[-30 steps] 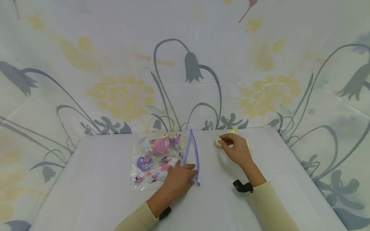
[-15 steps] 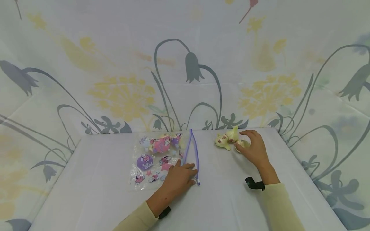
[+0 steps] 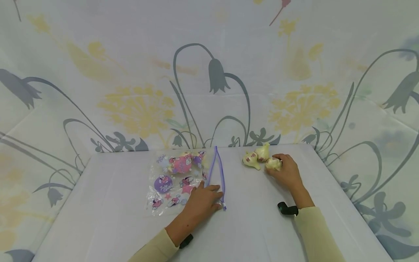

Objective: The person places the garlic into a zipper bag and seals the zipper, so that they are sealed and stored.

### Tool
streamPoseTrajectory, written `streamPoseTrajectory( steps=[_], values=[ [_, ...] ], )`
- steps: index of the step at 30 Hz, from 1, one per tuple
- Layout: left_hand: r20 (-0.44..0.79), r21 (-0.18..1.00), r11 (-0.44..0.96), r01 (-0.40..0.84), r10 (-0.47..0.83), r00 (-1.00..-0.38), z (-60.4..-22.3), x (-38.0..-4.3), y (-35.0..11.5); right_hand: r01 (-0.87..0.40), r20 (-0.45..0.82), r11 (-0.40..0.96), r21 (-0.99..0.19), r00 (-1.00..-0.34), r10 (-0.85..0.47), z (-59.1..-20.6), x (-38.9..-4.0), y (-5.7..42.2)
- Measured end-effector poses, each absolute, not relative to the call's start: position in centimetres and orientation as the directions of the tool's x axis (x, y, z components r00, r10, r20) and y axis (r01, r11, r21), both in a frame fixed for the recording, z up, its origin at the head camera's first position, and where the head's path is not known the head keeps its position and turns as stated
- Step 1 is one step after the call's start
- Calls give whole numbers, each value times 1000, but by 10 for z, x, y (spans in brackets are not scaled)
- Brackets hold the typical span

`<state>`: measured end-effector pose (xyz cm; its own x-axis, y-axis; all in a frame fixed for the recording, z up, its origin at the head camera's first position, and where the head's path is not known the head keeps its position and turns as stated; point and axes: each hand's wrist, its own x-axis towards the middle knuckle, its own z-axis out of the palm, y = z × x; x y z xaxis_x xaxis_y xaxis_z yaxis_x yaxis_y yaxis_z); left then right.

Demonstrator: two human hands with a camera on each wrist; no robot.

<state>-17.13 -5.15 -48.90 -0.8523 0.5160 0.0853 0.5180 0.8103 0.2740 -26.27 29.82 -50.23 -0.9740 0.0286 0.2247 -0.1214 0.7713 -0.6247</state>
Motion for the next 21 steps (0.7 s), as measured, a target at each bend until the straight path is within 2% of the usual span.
streamPoseTrajectory(
  steps=[9, 21],
  values=[
    [75, 277, 814, 510, 511, -856, -488, -171, -51, -102, 193, 786, -609, -981, 22, -497, -261, 298],
    [59, 293, 811, 507, 513, -856, -488, -170, -51, -83, 180, 773, -629, -983, 40, -472, -253, 305]
  ],
)
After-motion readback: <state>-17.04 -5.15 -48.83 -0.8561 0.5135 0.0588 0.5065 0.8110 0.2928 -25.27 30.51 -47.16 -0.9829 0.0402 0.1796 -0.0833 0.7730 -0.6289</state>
